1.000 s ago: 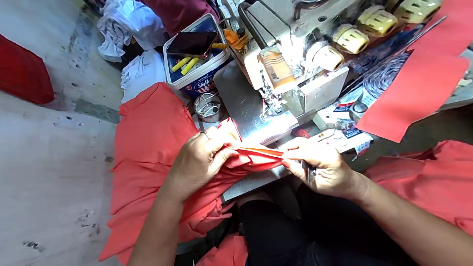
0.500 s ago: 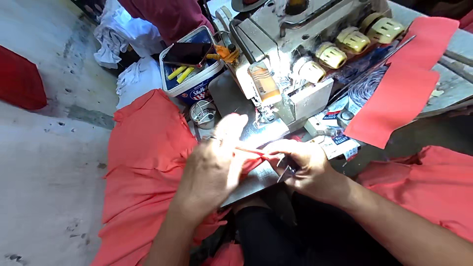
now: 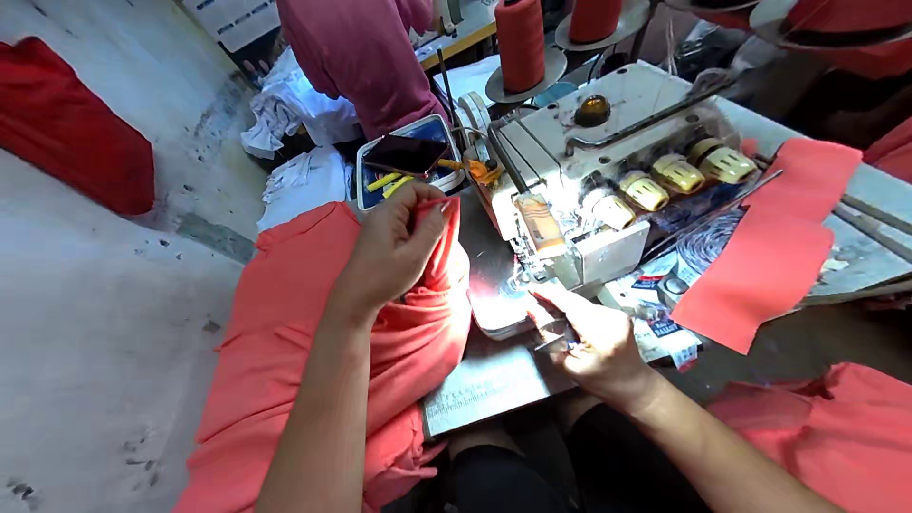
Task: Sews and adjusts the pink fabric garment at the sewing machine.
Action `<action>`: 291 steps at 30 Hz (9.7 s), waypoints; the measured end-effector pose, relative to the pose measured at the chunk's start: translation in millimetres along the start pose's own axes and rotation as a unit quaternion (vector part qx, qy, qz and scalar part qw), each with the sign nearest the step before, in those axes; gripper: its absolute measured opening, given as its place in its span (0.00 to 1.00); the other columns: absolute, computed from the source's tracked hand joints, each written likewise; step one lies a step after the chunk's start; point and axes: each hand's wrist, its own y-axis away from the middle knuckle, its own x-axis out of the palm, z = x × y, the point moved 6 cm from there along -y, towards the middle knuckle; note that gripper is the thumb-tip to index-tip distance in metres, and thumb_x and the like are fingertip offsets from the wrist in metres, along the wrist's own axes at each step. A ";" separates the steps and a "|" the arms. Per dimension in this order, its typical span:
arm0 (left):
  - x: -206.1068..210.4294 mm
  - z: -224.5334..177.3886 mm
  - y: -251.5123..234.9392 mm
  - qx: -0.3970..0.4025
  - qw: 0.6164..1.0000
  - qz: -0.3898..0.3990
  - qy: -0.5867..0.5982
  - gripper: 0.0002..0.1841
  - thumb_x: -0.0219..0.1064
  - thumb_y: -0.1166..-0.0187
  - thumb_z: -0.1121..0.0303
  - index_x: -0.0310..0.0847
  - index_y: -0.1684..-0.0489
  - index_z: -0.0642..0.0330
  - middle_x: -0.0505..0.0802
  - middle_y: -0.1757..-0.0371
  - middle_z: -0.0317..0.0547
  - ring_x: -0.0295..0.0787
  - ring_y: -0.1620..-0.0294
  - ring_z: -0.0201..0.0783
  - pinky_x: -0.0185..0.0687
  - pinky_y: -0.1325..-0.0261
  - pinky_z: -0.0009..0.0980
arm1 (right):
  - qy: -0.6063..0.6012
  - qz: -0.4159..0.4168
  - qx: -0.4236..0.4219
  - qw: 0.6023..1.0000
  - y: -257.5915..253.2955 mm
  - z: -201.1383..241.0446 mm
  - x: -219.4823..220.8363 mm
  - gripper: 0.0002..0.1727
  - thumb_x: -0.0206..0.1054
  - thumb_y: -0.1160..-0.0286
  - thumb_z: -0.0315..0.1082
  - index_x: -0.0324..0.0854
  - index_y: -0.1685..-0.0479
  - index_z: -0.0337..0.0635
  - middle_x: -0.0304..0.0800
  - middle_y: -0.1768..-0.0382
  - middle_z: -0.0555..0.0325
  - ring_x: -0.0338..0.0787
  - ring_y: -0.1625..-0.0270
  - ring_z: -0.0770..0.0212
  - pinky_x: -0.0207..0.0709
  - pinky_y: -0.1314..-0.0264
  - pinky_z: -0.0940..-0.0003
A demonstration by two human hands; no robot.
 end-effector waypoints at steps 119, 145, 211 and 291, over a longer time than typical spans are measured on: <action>126.2 5.6 84.3 0.038 0.980 0.061 -0.187 0.21 0.55 0.12 0.62 0.83 0.26 0.58 0.84 0.23 0.52 0.76 0.18 0.51 0.64 0.17 0.55 | -0.204 0.062 0.328 0.920 76.8 -7.5 -19.7 0.17 0.63 0.17 0.33 0.83 0.38 0.30 0.93 0.49 0.51 0.90 0.51 0.74 0.83 0.44 0.78; 271.1 -29.4 111.3 -0.337 0.841 0.172 0.388 0.11 0.69 0.25 0.83 0.83 0.47 0.71 0.93 0.61 0.41 0.91 0.64 0.27 0.89 0.53 0.25 | -0.267 0.097 0.404 0.869 172.8 -10.2 -99.9 0.19 0.62 0.18 0.44 0.79 0.50 0.33 0.75 0.73 0.74 0.70 0.72 0.88 0.66 0.66 0.89; 111.5 -41.4 142.4 0.075 0.988 -0.030 0.132 0.07 0.68 0.17 0.66 0.89 0.61 0.58 0.92 0.43 0.36 0.83 0.32 0.22 0.78 0.28 0.22 | -0.550 0.177 0.460 0.674 65.8 39.2 -21.5 0.20 0.44 0.10 0.34 0.80 0.68 0.54 0.79 0.83 0.81 0.68 0.85 0.88 0.61 0.82 0.92; 100.4 15.5 33.0 -0.226 0.970 0.052 0.077 0.29 0.80 0.40 0.81 0.74 0.37 0.63 0.89 0.61 0.43 0.86 0.66 0.27 0.83 0.63 0.24 | -0.071 0.049 0.169 0.982 28.9 -3.1 -17.5 0.23 0.63 0.31 0.25 0.85 0.34 0.30 0.94 0.59 0.47 0.89 0.63 0.65 0.81 0.54 0.76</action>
